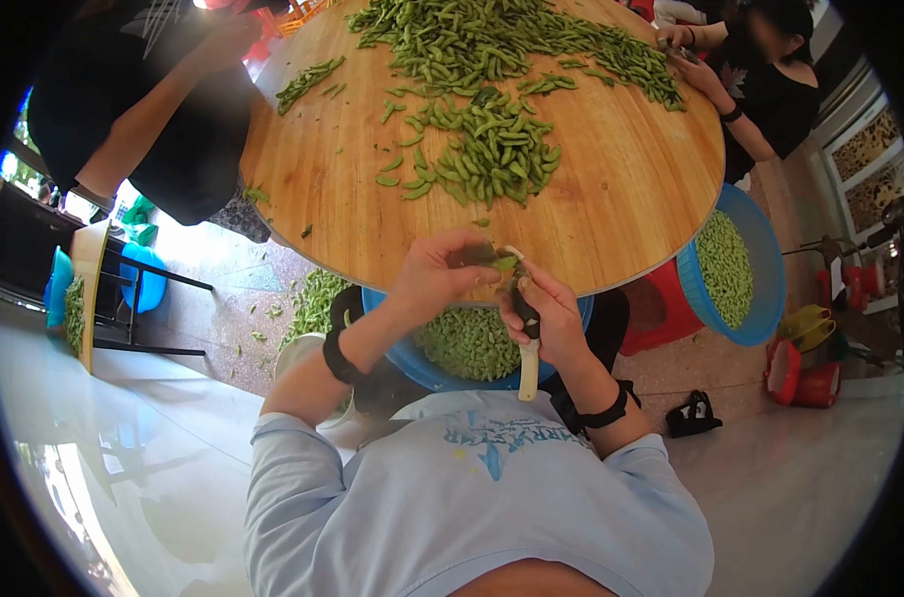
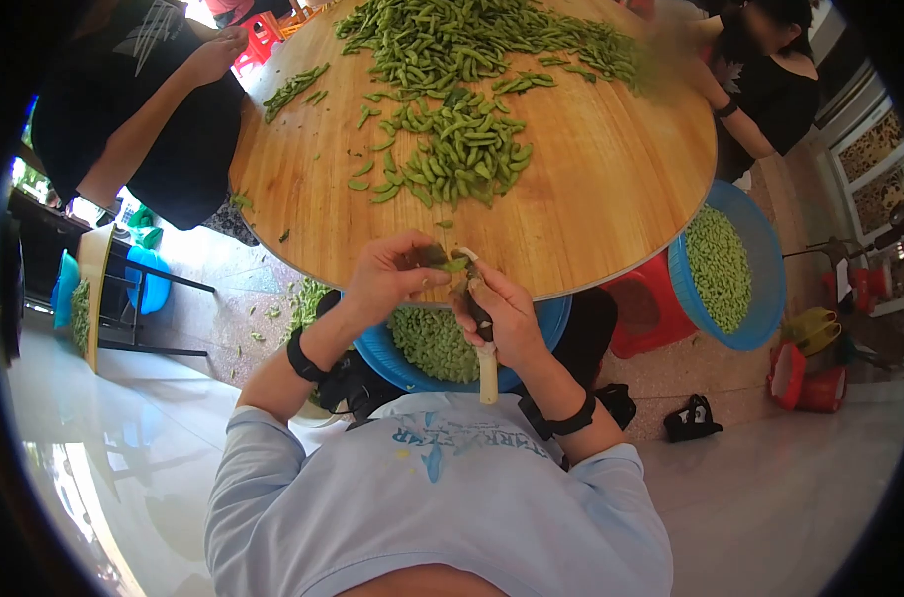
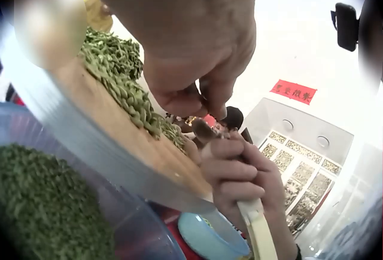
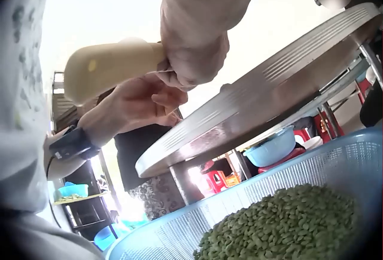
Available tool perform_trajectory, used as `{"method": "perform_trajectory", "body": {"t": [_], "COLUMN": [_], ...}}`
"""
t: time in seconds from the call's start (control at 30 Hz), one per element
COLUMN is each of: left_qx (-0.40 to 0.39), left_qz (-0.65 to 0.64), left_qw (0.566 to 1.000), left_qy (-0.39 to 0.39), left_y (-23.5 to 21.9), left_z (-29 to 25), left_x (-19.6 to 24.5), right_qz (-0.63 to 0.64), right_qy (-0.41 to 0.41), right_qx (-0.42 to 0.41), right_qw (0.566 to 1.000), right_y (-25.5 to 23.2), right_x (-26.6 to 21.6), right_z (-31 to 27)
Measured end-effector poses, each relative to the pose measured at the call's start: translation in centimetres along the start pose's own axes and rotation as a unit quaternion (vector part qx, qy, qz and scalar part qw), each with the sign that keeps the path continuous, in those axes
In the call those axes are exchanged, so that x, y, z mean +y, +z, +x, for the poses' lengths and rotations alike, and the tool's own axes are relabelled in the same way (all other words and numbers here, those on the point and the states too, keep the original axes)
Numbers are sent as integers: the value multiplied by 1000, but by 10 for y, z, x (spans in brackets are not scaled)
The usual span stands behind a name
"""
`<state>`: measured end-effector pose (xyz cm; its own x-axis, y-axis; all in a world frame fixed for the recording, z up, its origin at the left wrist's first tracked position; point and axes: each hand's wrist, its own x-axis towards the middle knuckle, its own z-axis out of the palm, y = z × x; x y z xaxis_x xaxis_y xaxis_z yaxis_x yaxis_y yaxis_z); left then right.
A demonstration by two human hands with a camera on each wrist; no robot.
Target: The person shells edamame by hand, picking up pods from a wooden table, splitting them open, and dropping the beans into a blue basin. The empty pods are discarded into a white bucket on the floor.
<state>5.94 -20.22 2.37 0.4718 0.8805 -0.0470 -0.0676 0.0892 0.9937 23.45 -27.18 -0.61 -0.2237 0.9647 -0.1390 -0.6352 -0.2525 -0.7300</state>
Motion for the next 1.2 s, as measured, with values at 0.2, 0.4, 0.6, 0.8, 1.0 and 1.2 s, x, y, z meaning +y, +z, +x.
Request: {"method": "perform_trajectory", "body": {"t": [0.2,0.4,0.6,0.8,1.0,1.2], "left_qx": [24,54,19,-29,-168,-3], "left_qz": [-124,-63,-143,-247,-425,392], "left_qw": [992,996,988,961,863,874], "left_qy": [-32,-39,-48,-121,-216,286], "left_y": [2,8,3,-1,-6,6], "left_z": [-10,-16,-17,-15,-14,-25], "left_x": [-26,-23,-35,-36,-41,-19], "right_qz": [12,-44,-120,-139,56,99], "right_qy": [-1,-25,-45,-47,58,84], "right_qx": [-59,-65,-77,-55,-151,-49], "right_qw": [998,997,989,988,985,990], "right_y": [3,-1,-4,-8,-15,-15], "right_x": [4,11,12,10,0,4], "right_z": [-7,-6,-6,-6,-8,-14]}}
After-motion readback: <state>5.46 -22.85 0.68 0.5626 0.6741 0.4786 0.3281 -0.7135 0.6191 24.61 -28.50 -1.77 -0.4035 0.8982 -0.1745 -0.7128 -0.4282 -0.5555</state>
